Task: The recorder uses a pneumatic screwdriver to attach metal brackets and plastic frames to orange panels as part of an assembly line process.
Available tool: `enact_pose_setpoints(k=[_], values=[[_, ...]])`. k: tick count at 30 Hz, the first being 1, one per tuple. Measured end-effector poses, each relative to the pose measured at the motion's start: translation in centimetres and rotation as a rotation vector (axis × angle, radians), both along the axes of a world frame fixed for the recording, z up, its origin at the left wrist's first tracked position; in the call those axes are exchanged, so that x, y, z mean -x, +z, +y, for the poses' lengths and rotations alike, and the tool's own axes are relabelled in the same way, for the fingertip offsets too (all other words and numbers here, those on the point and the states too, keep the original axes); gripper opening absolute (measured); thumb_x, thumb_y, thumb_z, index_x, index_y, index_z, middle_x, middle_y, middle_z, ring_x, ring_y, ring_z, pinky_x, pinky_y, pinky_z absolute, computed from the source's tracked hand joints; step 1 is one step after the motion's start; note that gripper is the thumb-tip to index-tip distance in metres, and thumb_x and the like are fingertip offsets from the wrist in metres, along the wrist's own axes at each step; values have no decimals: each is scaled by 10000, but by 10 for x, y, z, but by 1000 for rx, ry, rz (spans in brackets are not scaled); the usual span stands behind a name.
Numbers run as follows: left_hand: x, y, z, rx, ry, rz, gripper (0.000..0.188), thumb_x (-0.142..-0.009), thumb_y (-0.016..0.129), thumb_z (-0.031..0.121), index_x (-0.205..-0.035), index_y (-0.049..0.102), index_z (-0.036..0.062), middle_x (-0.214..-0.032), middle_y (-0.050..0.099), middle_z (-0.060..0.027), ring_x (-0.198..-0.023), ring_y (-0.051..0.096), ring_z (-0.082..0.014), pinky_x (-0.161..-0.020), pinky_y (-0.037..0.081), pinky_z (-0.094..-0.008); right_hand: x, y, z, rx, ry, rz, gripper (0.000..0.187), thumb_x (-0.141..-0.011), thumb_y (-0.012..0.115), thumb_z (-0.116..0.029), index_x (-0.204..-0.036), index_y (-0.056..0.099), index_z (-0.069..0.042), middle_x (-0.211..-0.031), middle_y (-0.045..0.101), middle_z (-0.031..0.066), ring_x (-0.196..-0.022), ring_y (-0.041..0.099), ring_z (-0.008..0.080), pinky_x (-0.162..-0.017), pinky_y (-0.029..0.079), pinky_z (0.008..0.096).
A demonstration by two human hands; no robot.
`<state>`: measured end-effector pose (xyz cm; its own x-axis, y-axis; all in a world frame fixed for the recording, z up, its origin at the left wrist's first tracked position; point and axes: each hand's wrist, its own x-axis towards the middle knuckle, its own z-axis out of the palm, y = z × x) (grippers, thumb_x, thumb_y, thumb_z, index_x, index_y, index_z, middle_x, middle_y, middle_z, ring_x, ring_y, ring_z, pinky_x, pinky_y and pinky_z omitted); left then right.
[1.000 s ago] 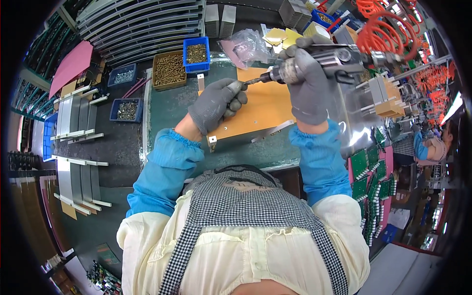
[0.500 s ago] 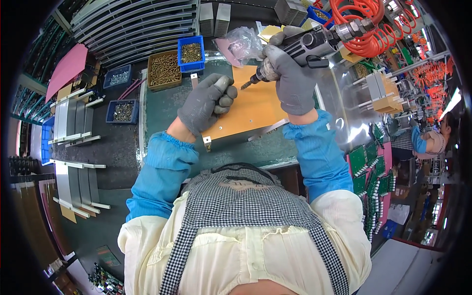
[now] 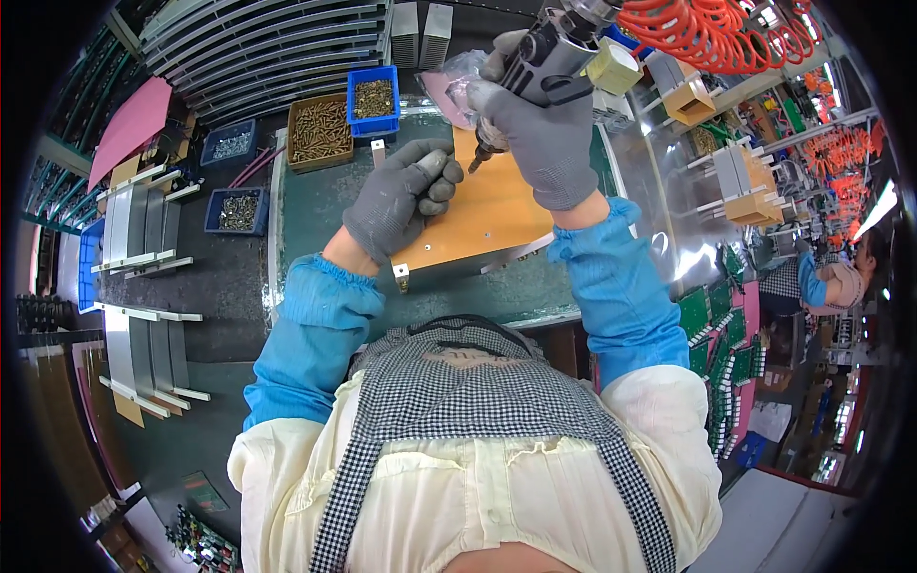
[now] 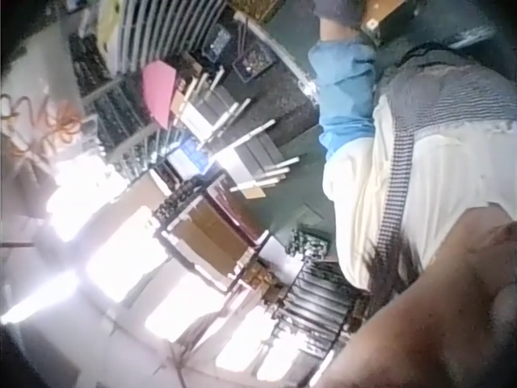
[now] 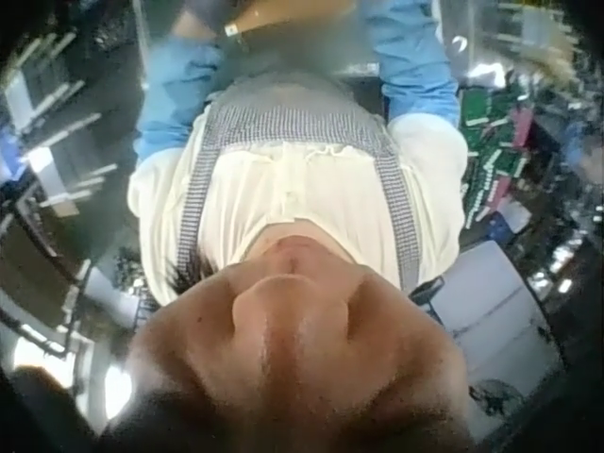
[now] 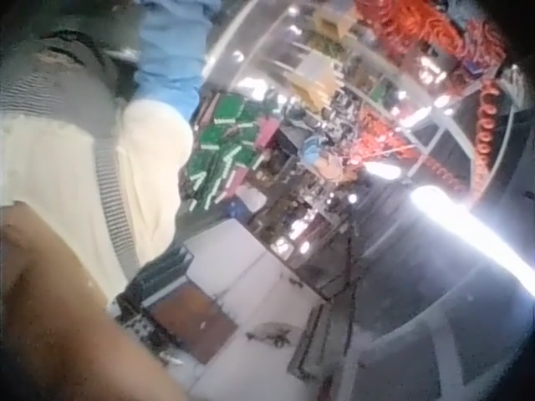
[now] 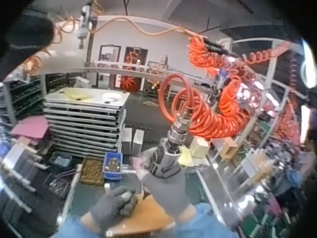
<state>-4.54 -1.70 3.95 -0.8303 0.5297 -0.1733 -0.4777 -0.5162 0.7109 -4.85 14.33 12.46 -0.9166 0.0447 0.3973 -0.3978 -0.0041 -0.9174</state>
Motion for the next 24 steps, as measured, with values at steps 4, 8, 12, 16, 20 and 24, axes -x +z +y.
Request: enact_pose_setpoints(k=[4, 8, 12, 16, 20, 24], values=[[1, 0, -1, 13, -13, -24, 248, -1003, 496, 155, -1201, 474, 7, -892, 527, -33, -634, 409, -44, -509, 343, -163, 0, -3, -1, -24, -32, -4, 382, -752, 710, 55, -1092, 577, -60, -921, 620, 21, -744, 615, 99, -599, 505, 237], [2, -3, -3, -17, -55, -18, 201, -1016, 468, 168, -1160, 471, 27, -881, 564, -52, -637, 434, -55, -515, 365, -181, 3, -6, -2, -17, -20, 63, 358, -764, 693, 57, -1081, 576, -61, -918, 623, 22, -734, 619, 99, -600, 506, 237], [3, -3, -4, -29, -47, -9, 181, -1021, 464, 185, -1125, 472, 37, -878, 563, -49, -630, 425, -50, -511, 360, -178, 2, -5, -1, -1, 25, 10, 348, -777, 682, 52, -1090, 578, -58, -932, 627, 24, -754, 625, 102, -621, 510, 239], [2, -2, -4, -33, -29, -13, 190, -1020, 476, 208, -1111, 483, 41, -880, 541, -32, -629, 404, -42, -502, 340, -160, 1, -2, -6, -65, -25, 32, 352, -782, 678, 48, -1103, 574, -52, -929, 622, 27, -763, 624, 109, -640, 513, 244], [-2, 0, -3, -7, -27, -16, 225, -1023, 474, 249, -1101, 484, 39, -862, 514, -18, -620, 379, -37, -490, 325, -147, 0, 4, -5, 29, 55, 51, 366, -770, 670, 53, -1107, 570, -49, -949, 607, 35, -759, 617, 116, -663, 514, 253], [1, -1, -4, -27, -35, -21, 243, -1030, 457, 282, -1068, 480, 43, -841, 511, -18, -604, 374, -39, -479, 323, -155, 1, 14, -5, -21, 59, 20, 355, -762, 661, 51, -1091, 562, -39, -959, 593, 48, -720, 615, 136, -604, 503, 257]])
